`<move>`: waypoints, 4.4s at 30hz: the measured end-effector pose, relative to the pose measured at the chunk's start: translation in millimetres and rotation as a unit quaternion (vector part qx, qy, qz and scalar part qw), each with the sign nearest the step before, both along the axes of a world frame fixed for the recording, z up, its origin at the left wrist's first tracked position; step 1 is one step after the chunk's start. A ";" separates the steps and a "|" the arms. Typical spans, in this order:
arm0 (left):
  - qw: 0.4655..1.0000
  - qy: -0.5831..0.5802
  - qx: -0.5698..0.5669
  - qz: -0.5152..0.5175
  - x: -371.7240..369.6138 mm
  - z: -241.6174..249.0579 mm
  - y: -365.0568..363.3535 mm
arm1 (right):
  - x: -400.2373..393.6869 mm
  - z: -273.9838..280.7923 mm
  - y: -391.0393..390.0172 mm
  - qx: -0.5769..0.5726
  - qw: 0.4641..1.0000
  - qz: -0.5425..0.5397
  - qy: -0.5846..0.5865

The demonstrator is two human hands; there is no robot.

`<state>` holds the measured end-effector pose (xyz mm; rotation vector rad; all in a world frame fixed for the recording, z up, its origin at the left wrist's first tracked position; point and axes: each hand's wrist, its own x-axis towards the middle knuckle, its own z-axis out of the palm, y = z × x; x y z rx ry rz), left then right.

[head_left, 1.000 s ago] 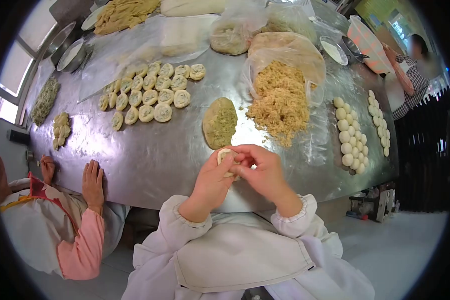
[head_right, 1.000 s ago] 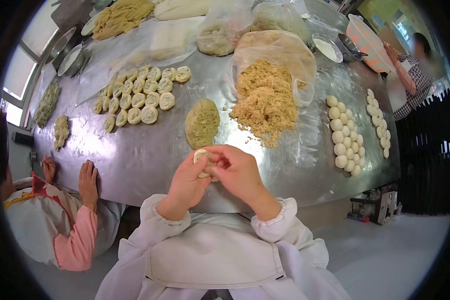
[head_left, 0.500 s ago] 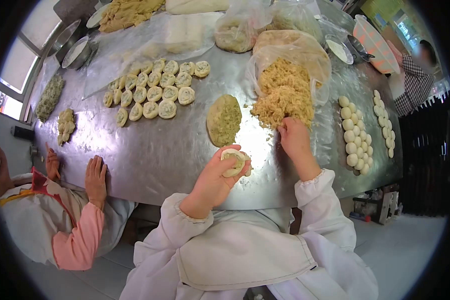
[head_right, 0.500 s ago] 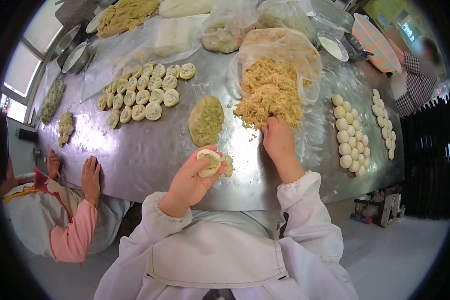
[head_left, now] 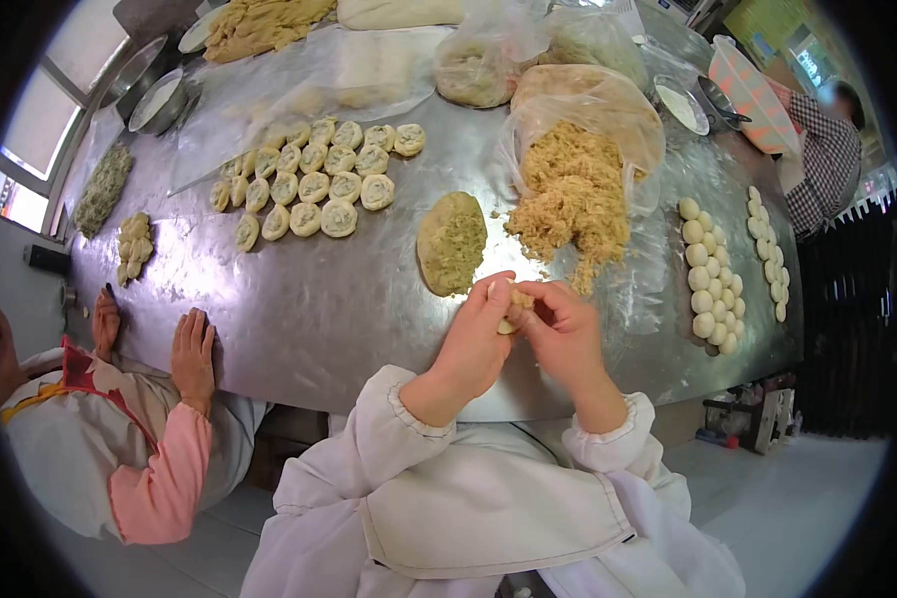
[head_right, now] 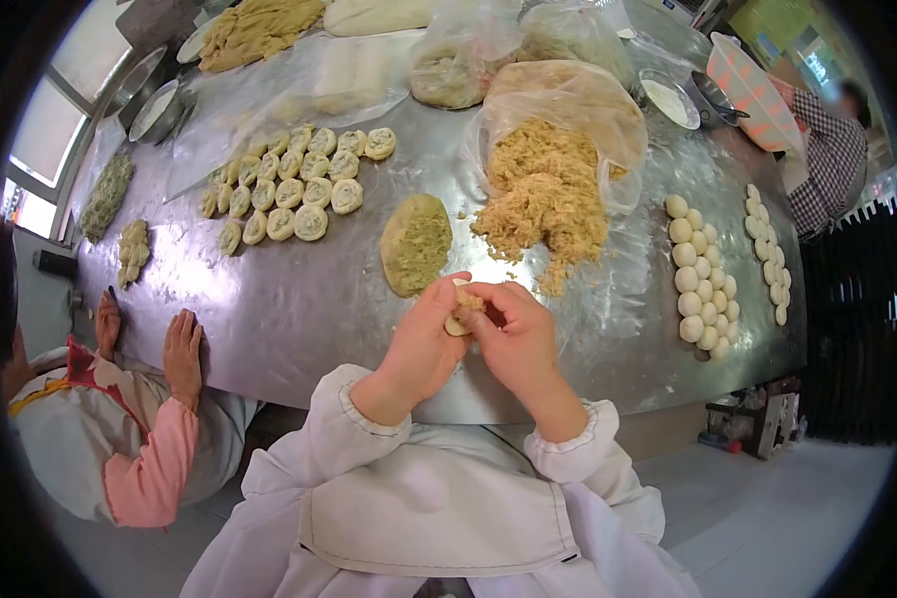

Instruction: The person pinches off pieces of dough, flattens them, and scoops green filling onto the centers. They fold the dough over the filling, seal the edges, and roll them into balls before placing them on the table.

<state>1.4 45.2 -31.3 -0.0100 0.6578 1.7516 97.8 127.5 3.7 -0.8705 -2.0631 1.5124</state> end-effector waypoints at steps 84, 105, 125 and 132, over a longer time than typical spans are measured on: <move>0.874 0.447 0.086 -0.168 -20.7 31.9 -43.3 | -11.9 17.3 -19.8 0.141 0.987 0.068 -0.025; 0.743 0.647 0.030 -0.169 9.0 38.8 -55.0 | -10.8 19.0 -39.6 0.147 0.986 0.076 -0.018; 0.708 0.698 -0.095 0.049 -10.9 20.4 -45.5 | -2.8 33.3 -39.5 0.108 0.990 0.085 -0.036; 0.781 0.599 -0.070 -0.162 -19.0 9.0 -61.5 | 7.0 19.4 -43.7 0.148 0.976 0.154 -0.047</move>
